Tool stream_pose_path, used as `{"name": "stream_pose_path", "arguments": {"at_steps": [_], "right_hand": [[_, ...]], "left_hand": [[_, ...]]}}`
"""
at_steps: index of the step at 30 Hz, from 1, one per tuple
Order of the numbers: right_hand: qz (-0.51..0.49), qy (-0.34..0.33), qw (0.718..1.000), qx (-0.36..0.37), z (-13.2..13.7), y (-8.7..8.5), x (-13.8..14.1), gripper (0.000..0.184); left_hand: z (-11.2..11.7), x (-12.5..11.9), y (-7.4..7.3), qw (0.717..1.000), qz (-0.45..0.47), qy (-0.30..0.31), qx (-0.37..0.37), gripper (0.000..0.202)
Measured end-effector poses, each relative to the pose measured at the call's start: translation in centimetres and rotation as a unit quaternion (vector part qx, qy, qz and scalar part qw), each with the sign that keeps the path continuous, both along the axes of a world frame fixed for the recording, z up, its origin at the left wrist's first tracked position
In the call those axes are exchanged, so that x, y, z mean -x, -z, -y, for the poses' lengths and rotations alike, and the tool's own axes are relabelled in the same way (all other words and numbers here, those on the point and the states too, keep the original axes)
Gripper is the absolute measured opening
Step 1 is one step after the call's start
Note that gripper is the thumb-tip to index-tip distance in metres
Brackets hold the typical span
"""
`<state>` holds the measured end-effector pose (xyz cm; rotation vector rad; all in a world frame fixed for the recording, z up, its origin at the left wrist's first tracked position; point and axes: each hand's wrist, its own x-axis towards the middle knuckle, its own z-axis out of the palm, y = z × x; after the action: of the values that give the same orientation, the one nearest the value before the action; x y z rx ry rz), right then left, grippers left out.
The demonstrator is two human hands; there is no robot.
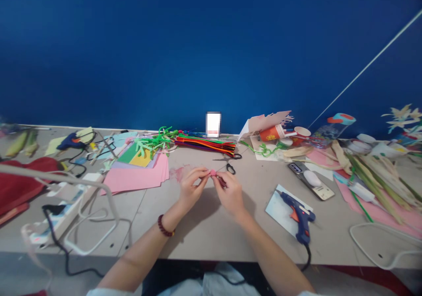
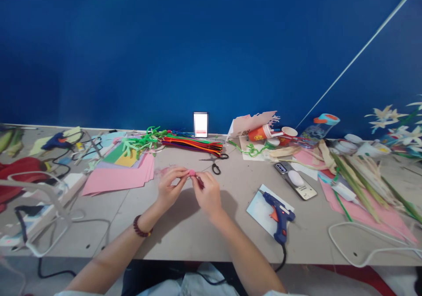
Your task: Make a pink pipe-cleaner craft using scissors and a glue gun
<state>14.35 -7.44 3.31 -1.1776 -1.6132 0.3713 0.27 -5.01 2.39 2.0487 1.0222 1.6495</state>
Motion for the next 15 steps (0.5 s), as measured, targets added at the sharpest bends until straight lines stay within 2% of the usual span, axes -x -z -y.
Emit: {"name": "stream_pose_path", "arguments": {"at_steps": [15], "right_hand": [[0.007,0.005,1.0,0.002,-0.03,0.04,-0.05,0.017]], "left_hand": [[0.02,-0.01,0.11,1.0,0.004,-0.008,0.001,0.013]]}}
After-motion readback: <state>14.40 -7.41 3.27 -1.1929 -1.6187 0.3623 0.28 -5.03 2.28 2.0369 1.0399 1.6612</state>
